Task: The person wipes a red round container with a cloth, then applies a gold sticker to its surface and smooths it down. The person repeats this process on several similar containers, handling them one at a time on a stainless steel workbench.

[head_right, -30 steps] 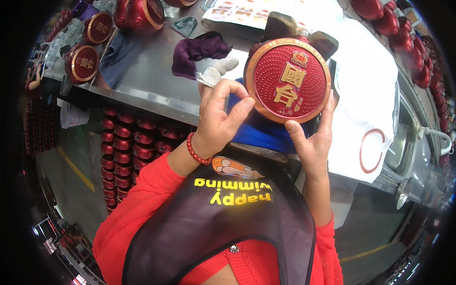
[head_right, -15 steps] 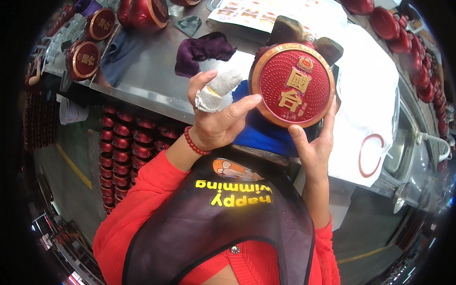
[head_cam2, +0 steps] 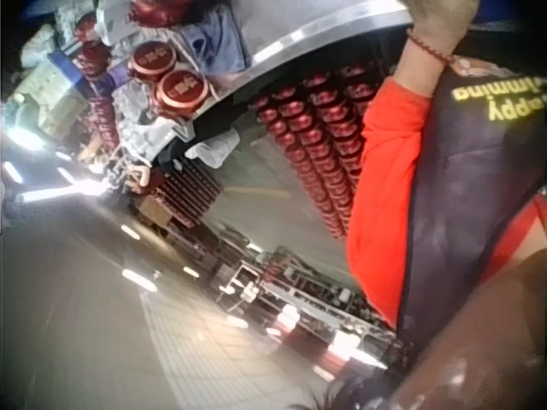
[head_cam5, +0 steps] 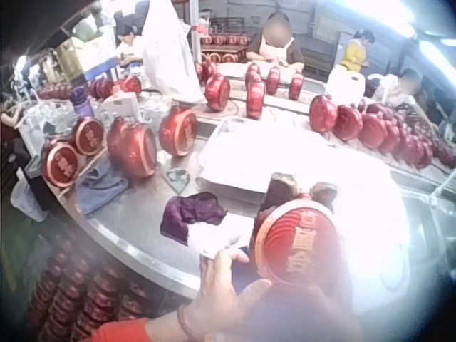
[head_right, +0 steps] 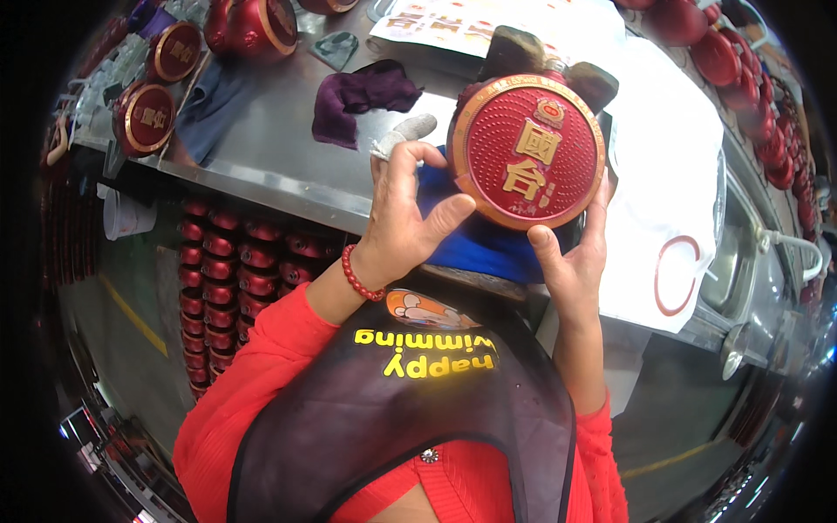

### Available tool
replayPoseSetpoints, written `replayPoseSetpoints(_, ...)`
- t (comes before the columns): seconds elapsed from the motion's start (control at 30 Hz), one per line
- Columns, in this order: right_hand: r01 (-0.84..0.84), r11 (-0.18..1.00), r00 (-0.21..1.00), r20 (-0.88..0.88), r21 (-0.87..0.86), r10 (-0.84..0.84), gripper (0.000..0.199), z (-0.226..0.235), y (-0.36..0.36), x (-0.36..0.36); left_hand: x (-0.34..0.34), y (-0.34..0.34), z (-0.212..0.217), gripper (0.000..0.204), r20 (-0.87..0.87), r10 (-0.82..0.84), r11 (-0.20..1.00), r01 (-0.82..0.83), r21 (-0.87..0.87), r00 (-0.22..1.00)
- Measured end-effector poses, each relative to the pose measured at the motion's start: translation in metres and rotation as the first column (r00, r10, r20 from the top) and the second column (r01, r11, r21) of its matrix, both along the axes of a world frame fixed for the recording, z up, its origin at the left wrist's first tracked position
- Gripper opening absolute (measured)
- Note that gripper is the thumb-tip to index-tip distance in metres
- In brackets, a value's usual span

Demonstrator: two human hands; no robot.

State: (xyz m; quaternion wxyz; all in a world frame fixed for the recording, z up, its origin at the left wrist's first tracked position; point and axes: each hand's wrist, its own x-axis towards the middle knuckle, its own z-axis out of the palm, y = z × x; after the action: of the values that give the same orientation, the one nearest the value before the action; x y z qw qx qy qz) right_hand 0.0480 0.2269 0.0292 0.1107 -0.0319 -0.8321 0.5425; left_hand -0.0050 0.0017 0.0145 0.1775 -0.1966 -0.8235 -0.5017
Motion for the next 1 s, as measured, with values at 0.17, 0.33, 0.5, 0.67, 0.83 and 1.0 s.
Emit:
replayPoseSetpoints(0.17,0.002,1.000,1.000,-0.014,-0.013,-0.002,0.115,-0.005,0.003,-0.002,-0.005,0.003,-0.007,0.074,0.138,-0.030,0.996,0.017,0.093,0.990)
replayPoseSetpoints(0.33,0.041,0.996,0.999,-0.004,0.081,-0.041,0.121,-0.005,0.001,-0.005,-0.005,0.009,-0.005,0.104,0.001,-0.093,0.995,0.093,-0.043,0.996)
replayPoseSetpoints(0.5,0.037,0.999,0.999,0.012,0.039,-0.038,0.121,-0.002,-0.003,-0.006,-0.003,0.012,-0.001,0.116,0.040,-0.098,0.985,0.102,-0.138,0.994)
replayPoseSetpoints(0.67,0.021,0.999,1.000,0.014,0.037,-0.021,0.118,-0.001,-0.001,-0.005,-0.006,0.011,0.001,0.119,0.038,-0.120,0.981,0.124,-0.150,0.992)
replayPoseSetpoints(0.83,-0.029,0.999,0.998,-0.061,-0.016,0.028,0.116,-0.001,0.001,-0.009,-0.008,0.010,0.002,0.122,0.019,-0.141,0.977,0.142,-0.162,0.990)
replayPoseSetpoints(1.0,-0.008,1.000,0.998,-0.059,-0.002,0.008,0.115,-0.001,-0.001,-0.009,-0.010,0.010,0.000,0.122,0.020,-0.153,0.975,0.154,-0.157,0.988)
